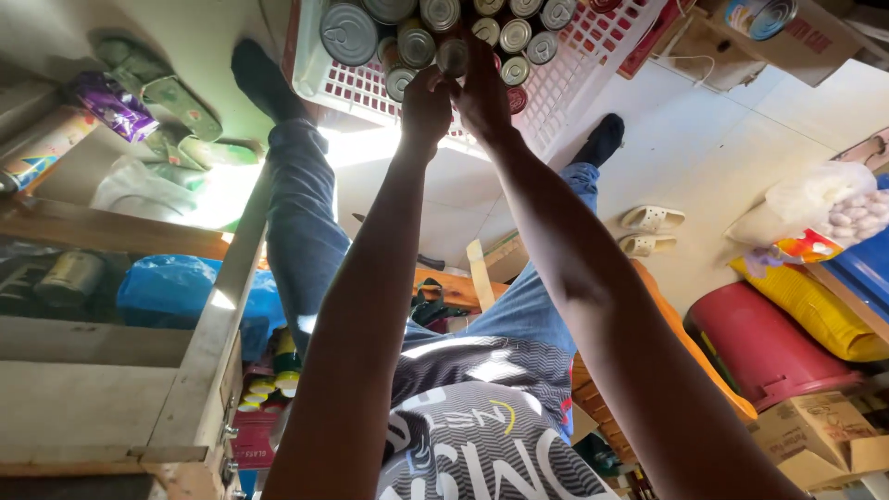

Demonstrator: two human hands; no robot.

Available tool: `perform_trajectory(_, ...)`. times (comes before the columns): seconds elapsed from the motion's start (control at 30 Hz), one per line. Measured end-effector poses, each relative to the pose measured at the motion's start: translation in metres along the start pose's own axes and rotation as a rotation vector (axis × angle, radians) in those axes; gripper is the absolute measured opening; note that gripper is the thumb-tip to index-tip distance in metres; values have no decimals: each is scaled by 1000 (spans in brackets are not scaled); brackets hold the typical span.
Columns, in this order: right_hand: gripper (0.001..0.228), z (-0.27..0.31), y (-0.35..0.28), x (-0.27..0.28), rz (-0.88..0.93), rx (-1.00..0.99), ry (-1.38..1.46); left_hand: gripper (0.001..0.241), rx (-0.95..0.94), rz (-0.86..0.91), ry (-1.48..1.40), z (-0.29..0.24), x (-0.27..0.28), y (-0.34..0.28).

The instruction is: Stocking grocery store shelves with various canned goods from a basket and cardboard box.

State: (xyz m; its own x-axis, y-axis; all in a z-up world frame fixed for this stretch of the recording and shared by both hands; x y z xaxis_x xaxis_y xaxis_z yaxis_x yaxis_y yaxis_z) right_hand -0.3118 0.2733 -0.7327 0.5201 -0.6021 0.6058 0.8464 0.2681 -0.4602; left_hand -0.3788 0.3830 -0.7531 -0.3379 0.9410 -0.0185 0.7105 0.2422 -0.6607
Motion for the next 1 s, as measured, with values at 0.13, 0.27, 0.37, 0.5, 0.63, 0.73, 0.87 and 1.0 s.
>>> perform_trajectory(0.13, 60, 47, -27, 69, 77, 17, 126, 37, -321, -106, 250, -49, 21, -39)
perform_trajectory(0.27, 40, 57, -78, 146, 291, -292, 559, 39, -209, 204, 207, -146, 21, -113)
perform_trajectory(0.37, 40, 95, -135, 219, 294, -342, 594, 49, -217, 437, 113, -228, -1, -184)
perform_trajectory(0.5, 47, 150, -202, 306, 208, -129, 808, 44, -578, 535, -49, -291, -45, -258)
perform_trajectory(0.63, 63, 197, -264, 388, 15, -75, 567, 51, -543, 509, -45, -365, -92, -320)
perform_trajectory(0.73, 61, 185, -295, 432, -172, 104, 728, 52, -757, 517, 137, -417, -126, -362)
perform_trajectory(0.87, 62, 203, -312, 511, -344, 272, 830, 56, -983, 548, 274, -509, -175, -408)
perform_trajectory(1.0, 63, 269, -353, 598, -430, 456, 868, 61, -1212, 541, 317, -584, -227, -454)
Point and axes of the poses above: each hand's wrist, its own y-axis towards the middle knuckle, its own x-axis out of the back of the hand, z = x × y, the point moved 4 cm from there along y, towards the middle knuckle, and after that the axes turned 9 degrees about -x, right-handed, at the moved point
